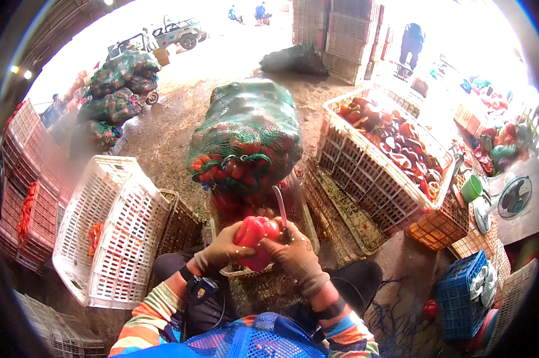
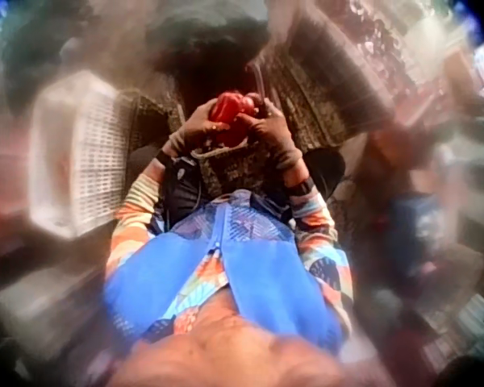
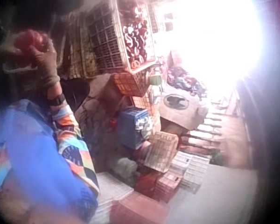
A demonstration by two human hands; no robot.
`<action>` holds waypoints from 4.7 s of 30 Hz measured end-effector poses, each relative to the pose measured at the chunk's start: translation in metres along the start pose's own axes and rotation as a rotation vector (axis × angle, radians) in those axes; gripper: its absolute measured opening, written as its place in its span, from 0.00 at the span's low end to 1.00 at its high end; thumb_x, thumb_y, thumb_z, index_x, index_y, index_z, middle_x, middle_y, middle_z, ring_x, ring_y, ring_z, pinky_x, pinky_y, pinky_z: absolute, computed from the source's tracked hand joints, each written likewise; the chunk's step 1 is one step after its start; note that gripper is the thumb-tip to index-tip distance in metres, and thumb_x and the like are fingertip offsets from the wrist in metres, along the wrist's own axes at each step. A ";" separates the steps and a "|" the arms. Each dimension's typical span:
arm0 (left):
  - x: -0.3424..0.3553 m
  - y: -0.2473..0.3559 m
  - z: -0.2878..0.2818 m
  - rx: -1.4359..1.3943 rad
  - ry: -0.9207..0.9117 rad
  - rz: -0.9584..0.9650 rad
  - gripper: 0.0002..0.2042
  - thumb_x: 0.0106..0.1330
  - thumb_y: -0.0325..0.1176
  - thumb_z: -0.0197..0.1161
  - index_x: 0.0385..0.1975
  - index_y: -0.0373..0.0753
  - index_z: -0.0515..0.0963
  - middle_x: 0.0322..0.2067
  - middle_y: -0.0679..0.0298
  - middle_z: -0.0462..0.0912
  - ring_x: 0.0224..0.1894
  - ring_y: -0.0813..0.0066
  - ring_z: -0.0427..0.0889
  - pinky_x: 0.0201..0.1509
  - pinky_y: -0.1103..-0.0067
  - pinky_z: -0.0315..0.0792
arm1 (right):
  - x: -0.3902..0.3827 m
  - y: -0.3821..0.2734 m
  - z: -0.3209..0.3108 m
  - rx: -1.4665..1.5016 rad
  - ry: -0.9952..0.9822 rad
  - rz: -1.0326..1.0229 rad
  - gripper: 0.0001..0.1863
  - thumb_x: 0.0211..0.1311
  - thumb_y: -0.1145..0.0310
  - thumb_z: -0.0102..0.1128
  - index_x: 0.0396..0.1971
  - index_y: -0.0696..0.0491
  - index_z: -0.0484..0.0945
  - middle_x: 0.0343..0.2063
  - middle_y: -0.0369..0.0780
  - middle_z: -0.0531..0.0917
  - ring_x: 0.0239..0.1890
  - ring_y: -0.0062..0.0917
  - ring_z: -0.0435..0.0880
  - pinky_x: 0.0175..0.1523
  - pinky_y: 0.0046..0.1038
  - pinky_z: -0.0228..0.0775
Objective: The person sits on the ground in a market setting and uses a knife to cut the tops off red bell peppers, remove the seeds and cores, and place the cleaned peppers into a white plastic crate. The person handles the peppers one at a time from a large green mesh bag.
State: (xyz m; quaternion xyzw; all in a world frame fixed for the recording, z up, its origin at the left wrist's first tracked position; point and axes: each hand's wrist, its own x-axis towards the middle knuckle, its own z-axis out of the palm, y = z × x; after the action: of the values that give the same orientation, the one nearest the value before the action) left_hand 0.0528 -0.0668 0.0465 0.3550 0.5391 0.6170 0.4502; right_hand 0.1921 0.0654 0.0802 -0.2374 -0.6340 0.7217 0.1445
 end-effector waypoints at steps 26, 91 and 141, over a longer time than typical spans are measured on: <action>0.009 0.005 -0.003 0.175 0.503 0.477 0.14 0.54 0.24 0.67 0.41 0.37 0.75 0.37 0.69 0.78 0.38 0.83 0.75 0.45 0.83 0.71 | -0.012 -0.011 0.011 -0.531 -0.147 0.020 0.20 0.59 0.55 0.53 0.46 0.53 0.72 0.37 0.50 0.80 0.45 0.42 0.78 0.49 0.36 0.67; 0.065 -0.136 -0.042 -1.004 0.819 -0.169 0.22 0.54 0.52 0.65 0.33 0.37 0.76 0.26 0.64 0.79 0.25 0.74 0.78 0.29 0.76 0.75 | 0.056 0.065 0.011 -0.084 -0.027 0.017 0.16 0.43 0.71 0.66 0.35 0.55 0.75 0.27 0.33 0.78 0.31 0.14 0.75 0.37 0.21 0.70; -0.093 0.024 -0.044 -0.543 0.651 0.252 0.14 0.66 0.41 0.54 0.37 0.35 0.77 0.29 0.65 0.80 0.27 0.79 0.79 0.30 0.83 0.73 | 0.034 -0.008 0.078 -0.195 -0.275 0.085 0.14 0.46 0.76 0.66 0.37 0.58 0.78 0.34 0.35 0.81 0.36 0.16 0.76 0.45 0.21 0.70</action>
State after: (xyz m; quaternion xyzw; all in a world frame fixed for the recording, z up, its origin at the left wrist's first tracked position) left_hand 0.0401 -0.1693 0.0669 0.0740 0.4237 0.8660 0.2550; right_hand 0.1218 0.0175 0.0891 -0.1762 -0.7042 0.6878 0.0020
